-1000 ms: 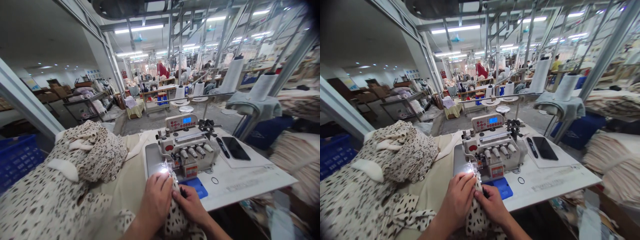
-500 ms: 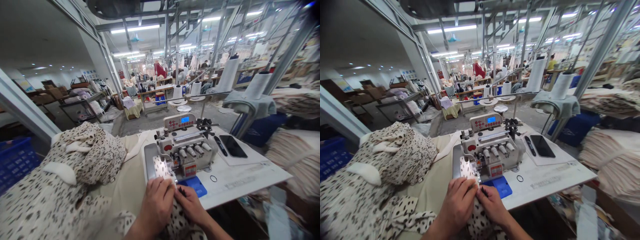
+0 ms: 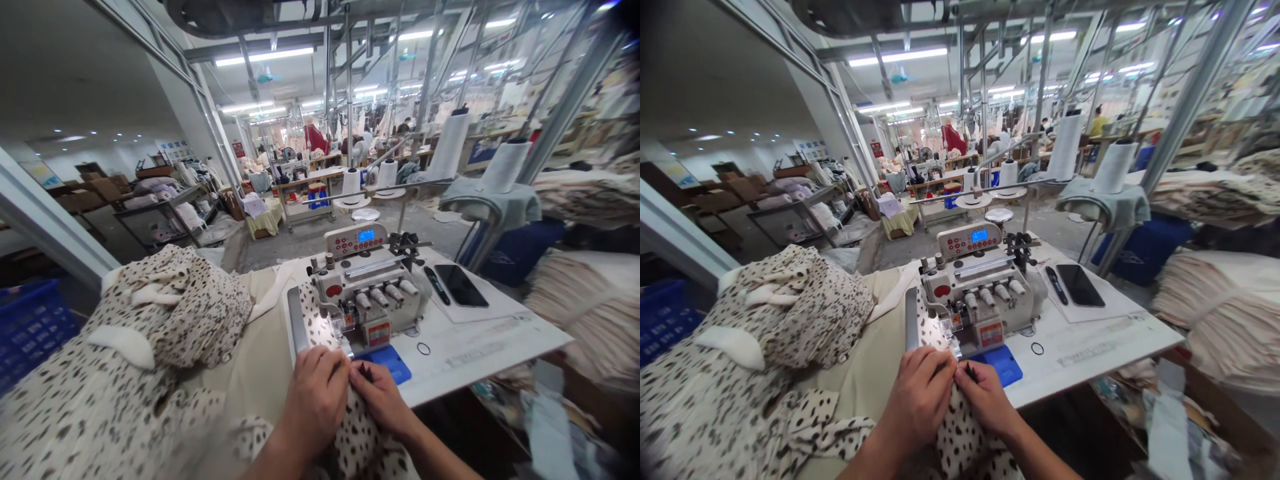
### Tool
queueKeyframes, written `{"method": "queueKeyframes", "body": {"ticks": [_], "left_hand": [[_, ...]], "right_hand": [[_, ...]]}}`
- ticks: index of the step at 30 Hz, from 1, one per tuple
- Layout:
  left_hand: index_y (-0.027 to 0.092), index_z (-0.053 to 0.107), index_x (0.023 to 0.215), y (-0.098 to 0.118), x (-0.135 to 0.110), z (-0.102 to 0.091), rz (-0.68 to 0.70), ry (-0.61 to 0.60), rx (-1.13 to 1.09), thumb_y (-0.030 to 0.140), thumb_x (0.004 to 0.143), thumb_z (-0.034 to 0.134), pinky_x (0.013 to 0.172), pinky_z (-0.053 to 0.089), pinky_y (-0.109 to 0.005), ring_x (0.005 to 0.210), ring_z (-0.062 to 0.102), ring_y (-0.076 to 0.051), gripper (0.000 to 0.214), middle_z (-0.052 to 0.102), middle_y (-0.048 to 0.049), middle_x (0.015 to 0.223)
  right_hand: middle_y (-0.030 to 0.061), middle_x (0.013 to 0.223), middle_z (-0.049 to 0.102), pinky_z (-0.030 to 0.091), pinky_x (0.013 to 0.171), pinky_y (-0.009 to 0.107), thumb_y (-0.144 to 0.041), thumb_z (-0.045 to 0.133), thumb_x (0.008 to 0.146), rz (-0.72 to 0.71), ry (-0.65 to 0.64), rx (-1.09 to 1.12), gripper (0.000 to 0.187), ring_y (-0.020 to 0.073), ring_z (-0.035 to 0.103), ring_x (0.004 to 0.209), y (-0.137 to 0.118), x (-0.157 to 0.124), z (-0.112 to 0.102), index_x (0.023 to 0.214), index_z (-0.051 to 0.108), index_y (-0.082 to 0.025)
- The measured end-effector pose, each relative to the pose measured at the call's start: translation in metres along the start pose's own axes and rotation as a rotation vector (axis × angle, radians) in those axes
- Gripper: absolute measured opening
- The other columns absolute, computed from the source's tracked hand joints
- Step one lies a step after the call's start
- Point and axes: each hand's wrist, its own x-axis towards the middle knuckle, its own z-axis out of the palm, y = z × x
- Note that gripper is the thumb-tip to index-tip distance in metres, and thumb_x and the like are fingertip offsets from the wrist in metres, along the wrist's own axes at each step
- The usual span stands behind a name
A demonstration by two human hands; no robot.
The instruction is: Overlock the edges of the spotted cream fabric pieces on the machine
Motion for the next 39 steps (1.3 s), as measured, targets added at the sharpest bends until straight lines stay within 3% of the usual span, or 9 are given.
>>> {"method": "queueKeyframes", "body": {"ticks": [32,35,37,39], "left_hand": [[0.017,0.064,0.117,-0.002,0.004,-0.004,0.015,0.007,-0.039,0.014,0.093,0.052,0.093,0.044,-0.045,0.103,0.057,-0.026,0.028,0.067,-0.0106,0.106],[0.019,0.067,0.097,-0.015,0.014,-0.008,-0.027,0.006,-0.123,0.016,0.092,0.053,0.087,0.046,-0.042,0.092,0.059,-0.024,0.015,0.067,-0.0082,0.093],[0.019,0.065,0.088,-0.033,0.026,-0.01,-0.149,0.03,-0.164,0.017,0.091,0.05,0.085,0.048,-0.039,0.089,0.061,-0.022,0.015,0.067,-0.008,0.088],[0.018,0.066,0.093,-0.056,0.04,-0.011,-0.305,0.045,-0.158,0.014,0.09,0.046,0.086,0.049,-0.035,0.093,0.063,-0.022,0.02,0.069,-0.009,0.094]], "right_hand": [[0.0,0.07,0.059,0.044,0.067,0.027,-0.058,0.06,0.091,-0.024,0.048,0.012,0.046,0.015,0.05,0.067,0.009,0.0,0.001,0.074,0.066,-0.015],[0.0015,0.071,0.062,0.046,0.067,0.027,-0.06,0.059,0.09,-0.005,0.056,-0.036,0.048,0.0163,0.052,0.067,0.012,-0.001,0.0,0.076,0.068,-0.015],[0.0026,0.071,0.064,0.047,0.067,0.028,-0.061,0.058,0.09,0.01,0.063,-0.073,0.049,0.0173,0.054,0.068,0.014,-0.003,0.0,0.076,0.069,-0.015],[0.0035,0.071,0.065,0.048,0.068,0.029,-0.062,0.059,0.089,0.015,0.078,-0.11,0.05,0.0185,0.057,0.068,0.018,-0.004,-0.002,0.074,0.069,-0.016]]}}
